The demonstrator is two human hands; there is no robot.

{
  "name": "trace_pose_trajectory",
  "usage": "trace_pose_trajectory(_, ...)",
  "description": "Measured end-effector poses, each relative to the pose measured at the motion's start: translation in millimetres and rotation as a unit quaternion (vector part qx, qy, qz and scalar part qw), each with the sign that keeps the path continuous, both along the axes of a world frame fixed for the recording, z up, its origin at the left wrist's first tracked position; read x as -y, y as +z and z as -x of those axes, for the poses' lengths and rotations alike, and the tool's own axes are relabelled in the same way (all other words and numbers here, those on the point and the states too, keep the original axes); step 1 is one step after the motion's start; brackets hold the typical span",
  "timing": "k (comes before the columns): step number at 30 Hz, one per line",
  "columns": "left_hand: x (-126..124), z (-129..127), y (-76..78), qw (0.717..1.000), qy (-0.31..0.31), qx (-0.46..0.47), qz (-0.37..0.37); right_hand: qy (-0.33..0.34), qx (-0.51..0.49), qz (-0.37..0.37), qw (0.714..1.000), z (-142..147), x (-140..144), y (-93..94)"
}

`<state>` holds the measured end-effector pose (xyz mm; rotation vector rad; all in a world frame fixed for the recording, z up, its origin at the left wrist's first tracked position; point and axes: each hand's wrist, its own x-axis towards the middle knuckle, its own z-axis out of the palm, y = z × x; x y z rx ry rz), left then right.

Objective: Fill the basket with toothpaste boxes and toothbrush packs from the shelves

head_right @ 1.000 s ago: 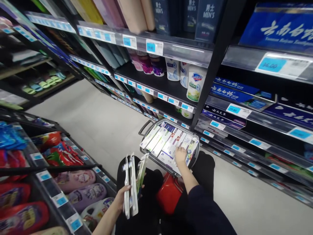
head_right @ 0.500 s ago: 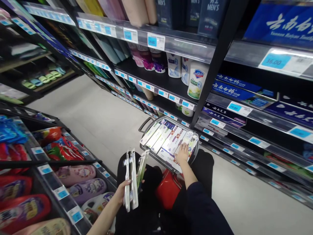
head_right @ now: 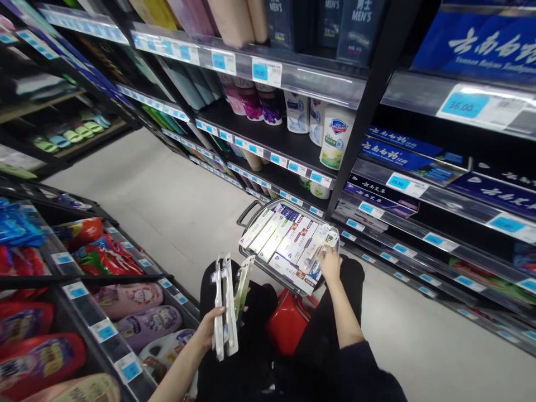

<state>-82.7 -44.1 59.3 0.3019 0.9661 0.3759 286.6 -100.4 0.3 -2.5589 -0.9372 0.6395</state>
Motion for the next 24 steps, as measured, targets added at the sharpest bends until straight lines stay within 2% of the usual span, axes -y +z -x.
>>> trace_pose_trajectory(3,2.6,-7.9,3.3,0.998,-0.01,-0.049,-0.042,0.022,-0.102,-0.092,0.99,16.7,30.6,20.8)
trace_pose_trajectory(7,10.2,-34.4,10.0,0.983,-0.078,-0.129,-0.108,0.07,-0.26,-0.168,0.948,75.3,63.1,56.1)
trace_pose_trajectory(11,22.0,-81.4,36.3,0.964,-0.162,-0.108,-0.183,0.067,-0.357,-0.196,0.911,124.0,75.1,93.6)
trace_pose_trajectory(14,29.6,-113.9,64.6,0.958,-0.179,-0.079,-0.211,0.052,-0.394,-0.224,0.89,136.0,78.5,113.4)
trace_pose_trajectory(17,33.6,-132.1,87.4,0.954,-0.182,-0.066,-0.228,0.033,-0.419,-0.265,0.868,137.8,83.3,124.5)
trace_pose_trajectory(21,37.0,-139.6,102.0,0.938,-0.163,-0.076,-0.297,-0.007,-0.384,-0.318,0.867,142.4,90.2,132.5)
trace_pose_trajectory(24,39.8,-140.8,107.4,0.92,-0.126,-0.096,-0.358,-0.004,-0.355,-0.347,0.868,146.5,93.1,138.0)
